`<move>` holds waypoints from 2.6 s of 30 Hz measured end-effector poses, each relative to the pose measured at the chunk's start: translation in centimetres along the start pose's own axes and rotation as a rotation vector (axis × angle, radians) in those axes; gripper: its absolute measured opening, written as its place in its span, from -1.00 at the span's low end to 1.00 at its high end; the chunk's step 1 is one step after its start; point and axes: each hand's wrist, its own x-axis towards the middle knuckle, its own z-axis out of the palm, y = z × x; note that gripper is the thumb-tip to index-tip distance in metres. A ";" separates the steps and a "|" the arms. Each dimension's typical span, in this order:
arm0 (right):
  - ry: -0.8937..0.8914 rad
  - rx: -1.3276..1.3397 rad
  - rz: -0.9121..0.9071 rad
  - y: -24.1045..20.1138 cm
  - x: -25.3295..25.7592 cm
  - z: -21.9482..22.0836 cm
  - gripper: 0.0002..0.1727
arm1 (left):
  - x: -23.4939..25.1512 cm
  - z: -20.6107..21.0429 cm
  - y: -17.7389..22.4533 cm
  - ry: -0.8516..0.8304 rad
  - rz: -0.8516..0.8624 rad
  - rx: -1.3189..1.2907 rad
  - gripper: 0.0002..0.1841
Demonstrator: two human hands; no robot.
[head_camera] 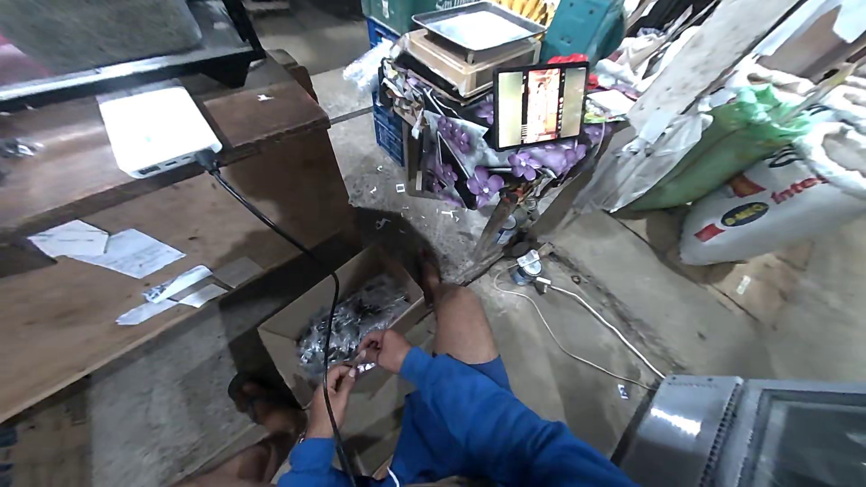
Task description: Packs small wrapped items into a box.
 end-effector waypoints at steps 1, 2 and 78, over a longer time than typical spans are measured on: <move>0.006 0.034 0.006 0.1 0.1 0.0 -0.67 | -0.1 0.1 0.1 0.009 -0.014 -0.038 -0.84; -0.002 0.066 0.009 0.2 0.2 0.0 -0.63 | -0.1 0.1 0.2 0.031 -0.025 -0.072 -0.85; 0.095 -0.011 -0.005 0.5 0.2 2.6 -0.53 | -0.5 1.0 2.1 -0.043 -0.106 -0.090 -0.63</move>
